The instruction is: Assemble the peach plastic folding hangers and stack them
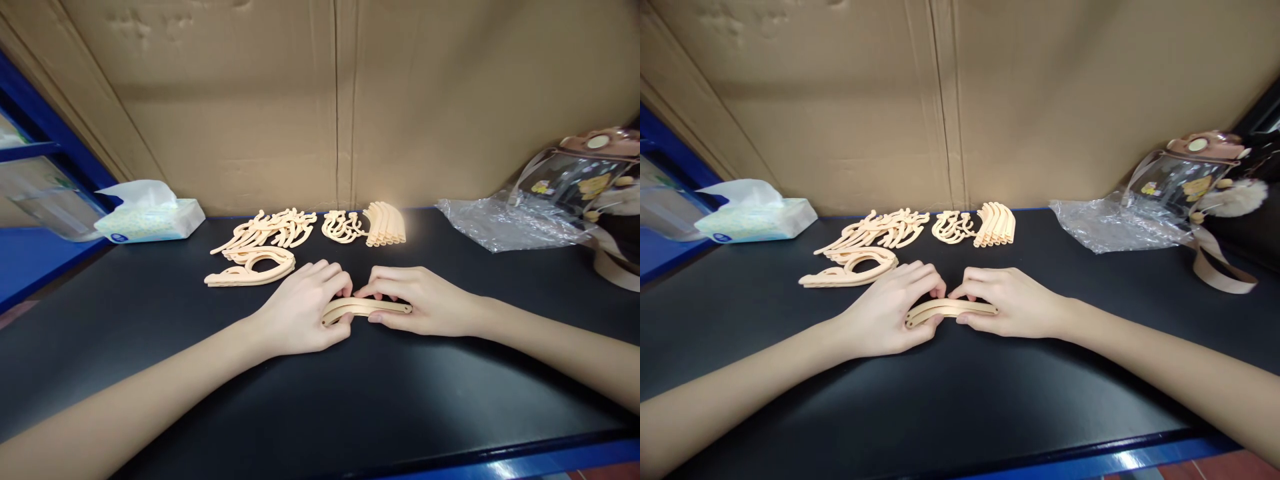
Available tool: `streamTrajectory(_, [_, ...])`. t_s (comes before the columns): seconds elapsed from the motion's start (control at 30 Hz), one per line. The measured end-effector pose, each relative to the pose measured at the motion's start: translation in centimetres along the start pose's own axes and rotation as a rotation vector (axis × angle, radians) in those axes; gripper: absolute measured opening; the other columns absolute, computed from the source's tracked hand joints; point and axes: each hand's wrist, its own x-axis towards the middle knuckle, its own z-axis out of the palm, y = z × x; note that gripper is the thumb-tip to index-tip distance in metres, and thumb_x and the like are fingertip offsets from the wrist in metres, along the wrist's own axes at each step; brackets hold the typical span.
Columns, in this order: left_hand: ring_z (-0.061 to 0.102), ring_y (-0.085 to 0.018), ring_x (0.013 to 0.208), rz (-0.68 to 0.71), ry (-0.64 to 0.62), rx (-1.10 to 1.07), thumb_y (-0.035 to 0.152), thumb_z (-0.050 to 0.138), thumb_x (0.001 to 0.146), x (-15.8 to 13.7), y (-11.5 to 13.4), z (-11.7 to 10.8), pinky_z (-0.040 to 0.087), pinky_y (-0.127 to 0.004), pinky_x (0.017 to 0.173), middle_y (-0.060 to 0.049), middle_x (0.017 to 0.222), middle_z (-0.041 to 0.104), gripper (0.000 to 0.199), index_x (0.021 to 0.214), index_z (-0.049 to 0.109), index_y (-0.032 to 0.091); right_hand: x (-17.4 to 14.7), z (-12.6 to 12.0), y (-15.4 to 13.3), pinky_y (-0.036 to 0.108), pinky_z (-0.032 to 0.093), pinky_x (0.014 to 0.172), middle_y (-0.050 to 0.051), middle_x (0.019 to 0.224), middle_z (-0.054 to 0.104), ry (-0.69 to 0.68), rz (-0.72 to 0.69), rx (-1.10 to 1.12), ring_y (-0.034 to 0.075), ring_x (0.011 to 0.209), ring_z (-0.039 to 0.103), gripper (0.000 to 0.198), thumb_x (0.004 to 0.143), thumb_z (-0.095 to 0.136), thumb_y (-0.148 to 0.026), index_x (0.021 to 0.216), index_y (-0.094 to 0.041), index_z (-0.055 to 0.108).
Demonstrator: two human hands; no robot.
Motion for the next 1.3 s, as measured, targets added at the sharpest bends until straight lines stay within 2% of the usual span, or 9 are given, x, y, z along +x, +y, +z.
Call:
streamTrajectory(0.33, [0.047,-0.018,0.076,0.012,-0.012,-0.025,0.033,0.057,0.078,0.0,0.0,-0.2,0.034,-0.033,0.069,-0.001,0.085,0.054,0.016,0.085,0.053,0.019,0.0,0.1,0.1,0.024,0.041,0.061,0.002,0.089,0.057,0.015,-0.010,0.036,0.011,0.068,0.052,0.030,0.091,0.054,-0.036,0.113,-0.016,0.062])
streamTrajectory(0.47, [0.050,-0.019,0.080,0.004,0.007,-0.074,0.042,0.056,0.084,0.0,0.0,-0.4,0.036,-0.033,0.073,-0.002,0.092,0.056,0.025,0.092,0.054,0.019,0.0,-0.1,0.2,0.025,0.042,0.062,0.002,0.087,0.058,0.005,0.027,0.074,0.012,0.069,0.054,0.035,0.093,0.051,-0.042,0.115,-0.017,0.061])
streamTrajectory(0.57, [0.050,-0.019,0.084,-0.018,0.031,-0.102,0.045,0.049,0.091,-0.2,-0.2,-0.4,0.037,-0.034,0.075,-0.004,0.097,0.056,0.027,0.097,0.055,0.019,0.0,-0.2,0.3,0.027,0.045,0.066,0.002,0.086,0.059,0.049,0.069,0.075,0.013,0.073,0.056,0.036,0.095,0.046,-0.043,0.114,-0.017,0.061])
streamTrajectory(0.8, [0.053,-0.021,0.093,-0.059,0.072,-0.111,0.039,0.038,0.098,-0.3,-0.2,-0.5,0.041,-0.037,0.081,-0.005,0.104,0.059,0.028,0.095,0.057,0.018,0.2,0.2,1.1,0.035,0.048,0.086,0.007,0.108,0.064,0.151,0.059,-0.120,0.019,0.099,0.058,0.028,0.096,0.045,-0.032,0.113,-0.017,0.063])
streamTrajectory(0.93, [0.055,-0.022,0.106,-0.086,0.093,-0.116,0.034,0.035,0.100,-0.2,-0.4,-0.1,0.042,-0.040,0.090,-0.006,0.119,0.060,0.032,0.108,0.061,0.018,0.2,0.3,1.3,0.035,0.048,0.092,0.006,0.118,0.064,0.144,0.035,-0.171,0.019,0.106,0.059,0.028,0.096,0.045,-0.029,0.116,-0.018,0.061])
streamTrajectory(1.07, [0.049,-0.021,0.124,-0.144,0.049,-0.199,0.031,0.027,0.102,-0.2,-1.0,0.4,0.038,-0.041,0.104,-0.006,0.134,0.055,0.041,0.118,0.062,0.017,0.1,0.2,1.4,0.035,0.048,0.092,0.004,0.118,0.066,0.133,0.061,-0.189,0.019,0.106,0.060,0.028,0.096,0.045,-0.027,0.117,-0.019,0.061])
streamTrajectory(1.17, [0.042,-0.021,0.132,-0.153,-0.009,-0.274,0.037,0.033,0.100,-0.3,-1.2,0.4,0.033,-0.041,0.111,-0.007,0.136,0.054,0.040,0.126,0.058,0.017,0.4,-0.1,1.2,0.035,0.050,0.086,0.004,0.111,0.069,0.140,0.096,-0.193,0.019,0.100,0.063,0.027,0.096,0.046,-0.027,0.116,-0.019,0.062])
streamTrajectory(1.3, [0.041,-0.021,0.133,-0.022,-0.079,-0.339,0.043,0.051,0.093,-0.6,-1.1,0.1,0.033,-0.039,0.112,-0.006,0.141,0.049,0.042,0.129,0.054,0.021,1.5,-1.2,1.3,0.030,0.049,0.076,0.003,0.099,0.072,0.192,0.080,-0.260,0.018,0.089,0.066,0.021,0.094,0.047,-0.023,0.104,-0.019,0.065])
